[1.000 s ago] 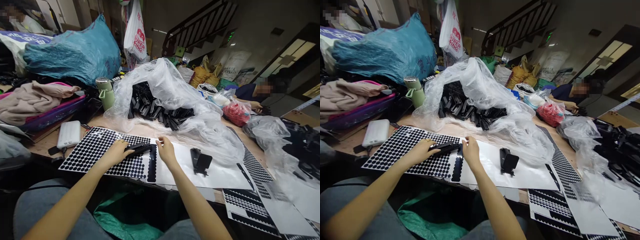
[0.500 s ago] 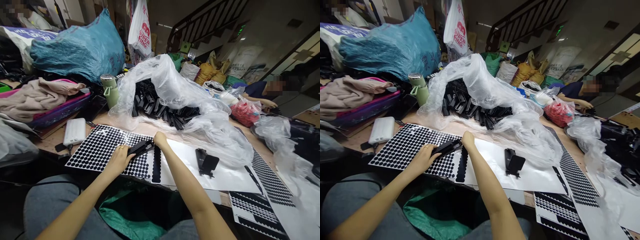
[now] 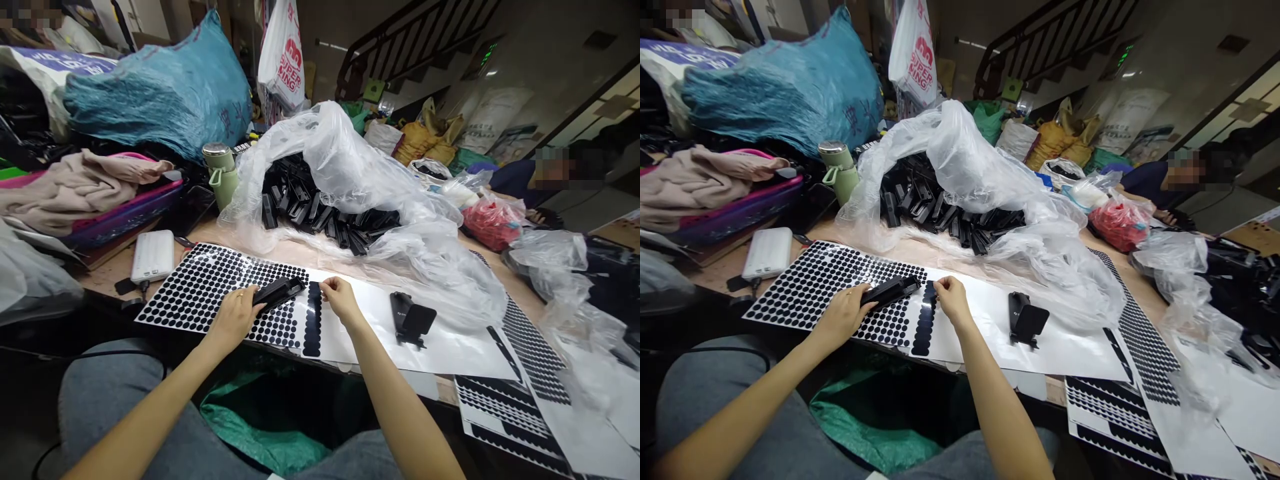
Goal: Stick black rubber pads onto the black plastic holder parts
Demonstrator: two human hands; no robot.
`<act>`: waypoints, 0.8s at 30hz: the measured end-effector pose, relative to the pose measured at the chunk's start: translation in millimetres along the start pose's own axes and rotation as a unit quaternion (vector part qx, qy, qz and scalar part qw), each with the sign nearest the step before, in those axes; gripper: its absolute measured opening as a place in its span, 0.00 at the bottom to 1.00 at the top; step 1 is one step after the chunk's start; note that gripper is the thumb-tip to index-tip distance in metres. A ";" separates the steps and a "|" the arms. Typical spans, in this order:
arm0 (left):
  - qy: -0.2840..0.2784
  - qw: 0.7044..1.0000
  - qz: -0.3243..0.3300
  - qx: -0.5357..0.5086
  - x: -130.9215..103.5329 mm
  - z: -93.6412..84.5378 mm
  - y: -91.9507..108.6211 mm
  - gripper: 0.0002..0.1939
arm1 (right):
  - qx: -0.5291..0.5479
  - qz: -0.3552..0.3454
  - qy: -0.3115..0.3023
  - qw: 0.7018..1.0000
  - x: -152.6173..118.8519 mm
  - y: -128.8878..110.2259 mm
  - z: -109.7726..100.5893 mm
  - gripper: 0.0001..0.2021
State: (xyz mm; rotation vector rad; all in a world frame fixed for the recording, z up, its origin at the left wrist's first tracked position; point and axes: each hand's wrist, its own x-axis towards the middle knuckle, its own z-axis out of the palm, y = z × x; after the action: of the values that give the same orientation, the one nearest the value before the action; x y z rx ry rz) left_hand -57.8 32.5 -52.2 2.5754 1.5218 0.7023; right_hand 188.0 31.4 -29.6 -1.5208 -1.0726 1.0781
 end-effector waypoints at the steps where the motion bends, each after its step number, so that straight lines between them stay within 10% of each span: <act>1: -0.001 1.000 0.001 0.005 0.0 0.0 0.4 0.20 | 0.016 0.012 -0.001 1.000 -2.1 3.2 -3.5 0.09; 14: 0.035 0.994 -0.026 -0.096 5.8 -27.6 11.6 0.22 | 0.115 0.052 0.014 0.992 -48.3 -3.0 -30.4 0.12; 20: -0.176 0.951 0.017 -0.254 18.8 -17.6 74.4 0.22 | 0.047 -0.026 -0.029 0.998 -79.4 -16.2 -23.3 0.09; 24: -0.219 0.932 -0.004 -0.289 21.1 8.0 84.7 0.23 | -0.062 -0.036 -0.019 0.997 -86.1 1.7 -10.2 0.06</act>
State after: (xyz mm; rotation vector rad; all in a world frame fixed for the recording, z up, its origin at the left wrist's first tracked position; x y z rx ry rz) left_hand 22.9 8.7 -27.9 2.0871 0.9970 0.4393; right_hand 178.7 -54.0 -18.3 -1.5524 -1.2306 1.0097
